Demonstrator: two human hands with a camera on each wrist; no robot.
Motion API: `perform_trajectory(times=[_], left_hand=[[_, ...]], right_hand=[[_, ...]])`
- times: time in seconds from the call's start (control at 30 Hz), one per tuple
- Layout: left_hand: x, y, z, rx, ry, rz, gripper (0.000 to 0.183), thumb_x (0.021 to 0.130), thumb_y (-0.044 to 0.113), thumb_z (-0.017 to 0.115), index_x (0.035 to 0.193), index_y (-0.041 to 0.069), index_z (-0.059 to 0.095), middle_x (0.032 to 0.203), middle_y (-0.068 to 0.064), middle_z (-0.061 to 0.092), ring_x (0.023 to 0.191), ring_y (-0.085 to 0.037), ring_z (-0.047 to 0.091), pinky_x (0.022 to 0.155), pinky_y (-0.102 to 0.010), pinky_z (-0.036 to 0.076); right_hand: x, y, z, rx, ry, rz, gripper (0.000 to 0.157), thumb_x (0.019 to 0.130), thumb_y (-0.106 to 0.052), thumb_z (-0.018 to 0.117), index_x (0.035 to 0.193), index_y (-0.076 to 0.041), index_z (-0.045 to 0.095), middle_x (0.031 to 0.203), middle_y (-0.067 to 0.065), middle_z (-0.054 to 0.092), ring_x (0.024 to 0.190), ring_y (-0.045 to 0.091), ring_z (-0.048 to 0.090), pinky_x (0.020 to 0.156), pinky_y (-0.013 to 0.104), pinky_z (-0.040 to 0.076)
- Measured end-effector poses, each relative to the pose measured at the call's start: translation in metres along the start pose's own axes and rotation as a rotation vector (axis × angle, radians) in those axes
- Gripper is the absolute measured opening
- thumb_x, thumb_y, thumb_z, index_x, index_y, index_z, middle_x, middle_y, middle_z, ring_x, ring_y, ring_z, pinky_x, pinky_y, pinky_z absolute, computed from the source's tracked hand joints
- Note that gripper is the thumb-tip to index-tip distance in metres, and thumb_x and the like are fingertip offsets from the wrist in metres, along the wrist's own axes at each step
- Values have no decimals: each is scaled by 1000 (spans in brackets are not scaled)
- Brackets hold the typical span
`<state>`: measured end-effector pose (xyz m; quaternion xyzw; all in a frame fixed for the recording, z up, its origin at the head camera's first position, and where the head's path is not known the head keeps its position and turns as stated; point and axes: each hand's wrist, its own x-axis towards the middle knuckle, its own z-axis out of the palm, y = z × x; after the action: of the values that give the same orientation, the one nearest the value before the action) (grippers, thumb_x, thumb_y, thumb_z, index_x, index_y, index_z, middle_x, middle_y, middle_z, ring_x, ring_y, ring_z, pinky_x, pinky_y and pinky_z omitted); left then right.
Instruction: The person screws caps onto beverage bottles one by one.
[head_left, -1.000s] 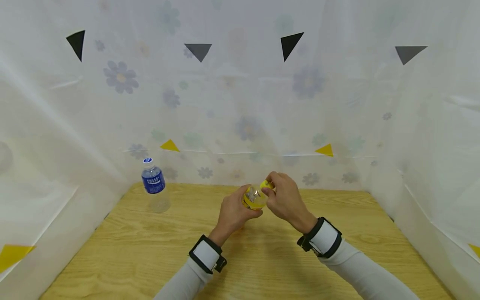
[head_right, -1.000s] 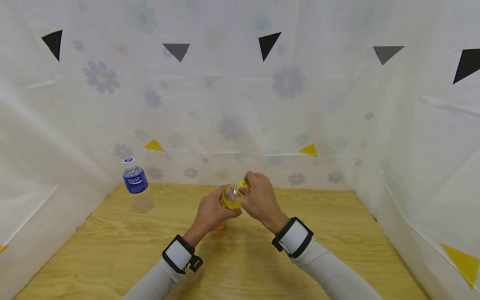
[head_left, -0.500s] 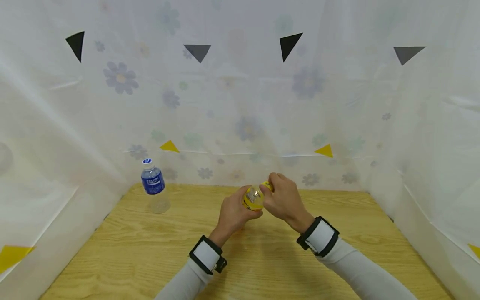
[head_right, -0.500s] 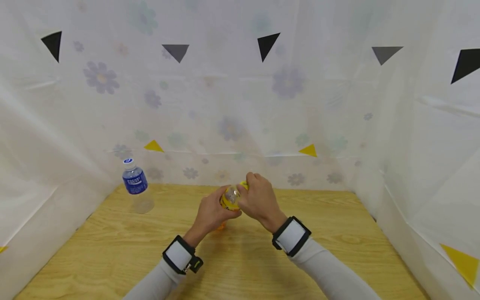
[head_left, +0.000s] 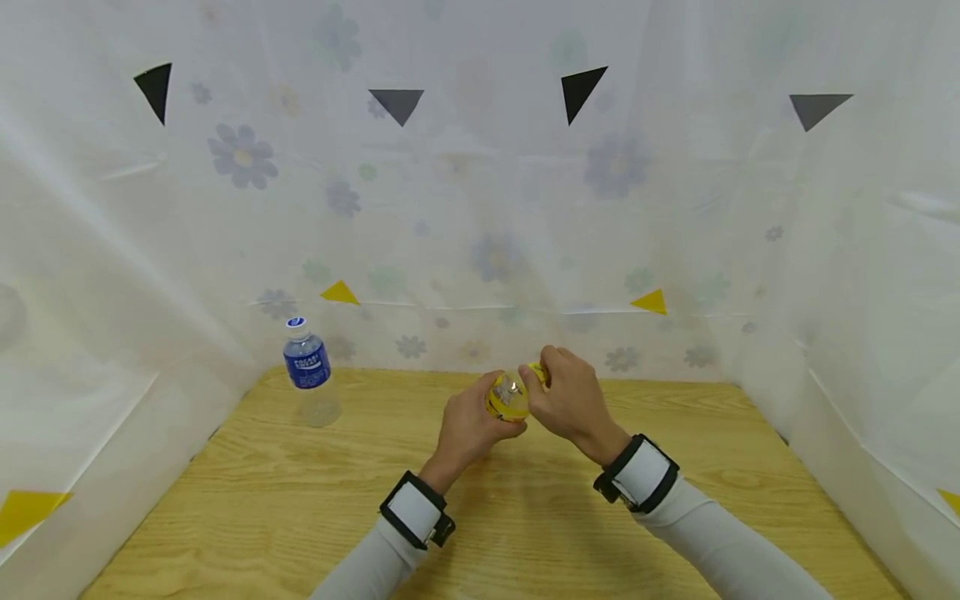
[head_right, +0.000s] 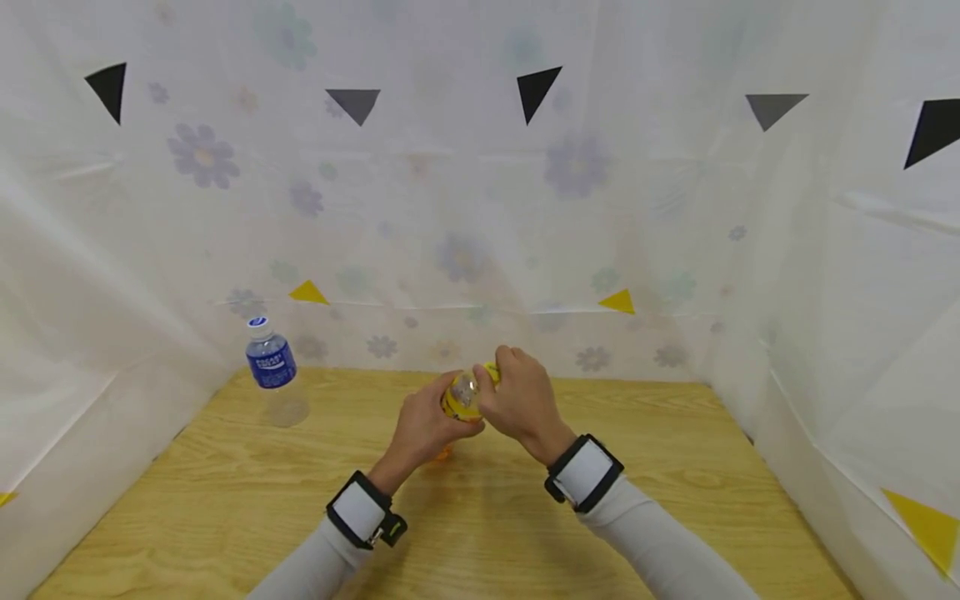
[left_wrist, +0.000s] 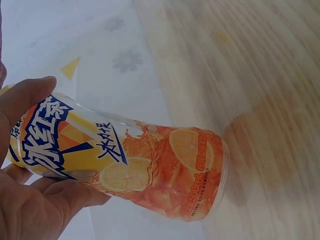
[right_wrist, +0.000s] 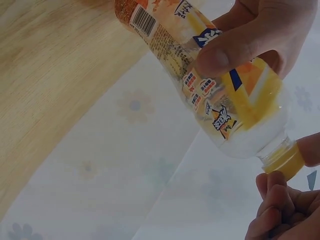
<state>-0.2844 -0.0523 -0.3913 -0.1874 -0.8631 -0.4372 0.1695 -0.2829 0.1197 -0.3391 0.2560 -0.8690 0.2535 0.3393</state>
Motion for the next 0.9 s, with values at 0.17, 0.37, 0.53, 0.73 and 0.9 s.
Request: perform_trajectory(times=[0.17, 0.37, 0.53, 0.73, 0.9], left_hand=[[0, 1, -1, -5, -5, -12, 69, 75, 27, 91, 136, 14, 61, 108, -5, 73, 92, -20, 69, 73, -36, 54], [0, 0, 0, -6, -20, -33, 70, 75, 28, 90, 137, 17, 60, 110, -4, 73, 95, -20, 68, 76, -37, 54], [-1, -1, 1, 7, -32, -44, 70, 75, 31, 90, 137, 19, 60, 109, -2, 72, 95, -19, 68, 76, -36, 54], [-1, -2, 2, 4, -29, -40, 71, 76, 29, 90, 139, 19, 59, 113, -2, 72, 98, -21, 68, 78, -39, 55], [0, -2, 2, -2, -27, -35, 72, 75, 27, 90, 139, 18, 59, 115, -5, 72, 99, -23, 68, 80, -41, 54]], right_hand=[[0, -1, -2, 7, -9, 4, 35, 95, -20, 68, 70, -12, 44, 61, 0, 36, 51, 12, 30, 50, 27, 27], [-1, -2, -7, -2, -101, 88, 29, 99, -27, 65, 80, -8, 52, 69, 3, 46, 57, 15, 38, 54, 29, 34], [-4, -7, -15, 22, -200, 163, 34, 100, -34, 63, 112, -2, 63, 96, 11, 63, 82, 23, 58, 69, 38, 50], [-6, -10, -22, 40, -228, 115, 33, 99, -20, 65, 128, -4, 63, 103, 12, 67, 91, 28, 63, 73, 43, 53], [-7, -10, -23, 42, -214, 85, 24, 98, -9, 64, 121, -1, 64, 101, 13, 66, 86, 25, 62, 71, 39, 52]])
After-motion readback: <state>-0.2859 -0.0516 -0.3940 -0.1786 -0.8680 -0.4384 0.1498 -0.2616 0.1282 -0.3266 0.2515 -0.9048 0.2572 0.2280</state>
